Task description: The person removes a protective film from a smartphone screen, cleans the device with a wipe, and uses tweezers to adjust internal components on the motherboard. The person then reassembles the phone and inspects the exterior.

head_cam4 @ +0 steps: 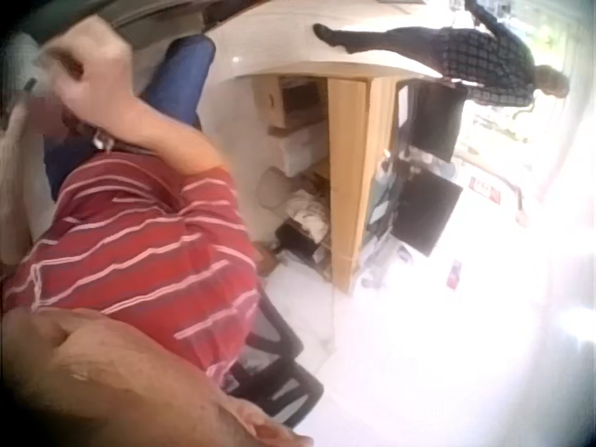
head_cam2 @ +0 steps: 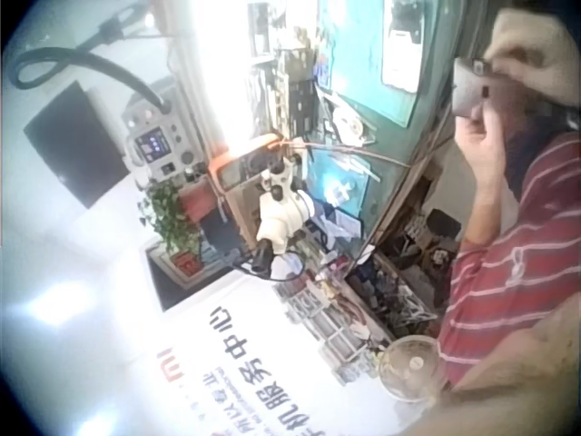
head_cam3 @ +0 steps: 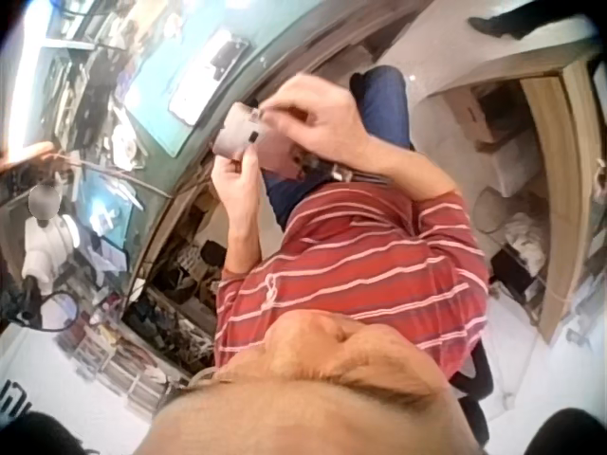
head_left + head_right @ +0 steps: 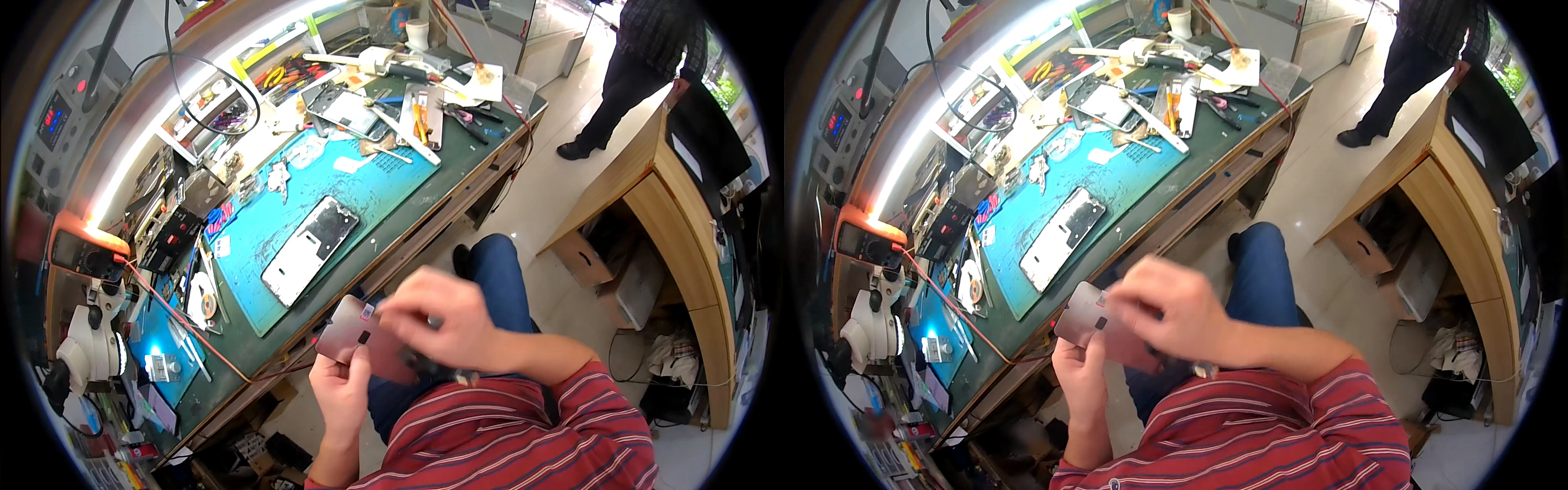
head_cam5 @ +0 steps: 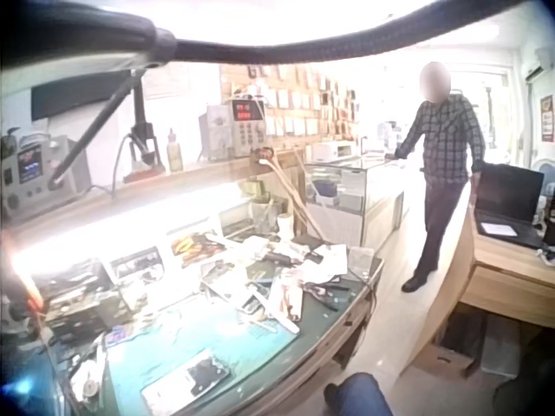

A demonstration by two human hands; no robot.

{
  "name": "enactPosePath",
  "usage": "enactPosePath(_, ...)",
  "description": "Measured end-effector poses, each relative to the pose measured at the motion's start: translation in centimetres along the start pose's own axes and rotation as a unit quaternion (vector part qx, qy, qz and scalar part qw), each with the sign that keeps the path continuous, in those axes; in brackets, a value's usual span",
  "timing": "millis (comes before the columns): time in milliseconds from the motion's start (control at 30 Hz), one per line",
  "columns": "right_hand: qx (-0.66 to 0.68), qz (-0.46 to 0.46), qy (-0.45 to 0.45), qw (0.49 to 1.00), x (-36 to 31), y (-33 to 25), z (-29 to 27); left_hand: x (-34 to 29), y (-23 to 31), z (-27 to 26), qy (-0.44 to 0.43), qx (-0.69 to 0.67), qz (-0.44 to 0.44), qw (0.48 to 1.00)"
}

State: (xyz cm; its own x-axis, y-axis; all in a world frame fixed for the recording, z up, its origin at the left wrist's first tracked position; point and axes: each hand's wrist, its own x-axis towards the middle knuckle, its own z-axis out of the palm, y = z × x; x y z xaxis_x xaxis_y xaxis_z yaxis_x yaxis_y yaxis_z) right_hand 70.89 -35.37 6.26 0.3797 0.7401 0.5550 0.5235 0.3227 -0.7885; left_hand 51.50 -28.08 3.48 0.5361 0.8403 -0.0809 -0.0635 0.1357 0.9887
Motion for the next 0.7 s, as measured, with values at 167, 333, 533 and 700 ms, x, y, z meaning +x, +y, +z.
enactPosePath(167,-0.245,0.035,0.011,0.969,10.1,7.6,-3.9,0.6,-0.4,-0.9,-0.032,-0.254,-0.157,0.954)
enactPosePath(333,-0.406,0.106,-0.143,0.896,18.9,13.5,0.0,0.8,-0.6,-1.2,-0.026,-0.255,-0.147,0.955)
enactPosePath(533,-0.487,0.199,-0.284,0.801,23.1,12.9,3.1,0.8,0.2,-2.2,0.001,-0.212,-0.121,0.970)
enactPosePath(700,-0.370,0.196,-0.229,0.878,22.2,13.4,1.5,0.9,-0.2,-2.6,0.002,-0.201,-0.095,0.975)
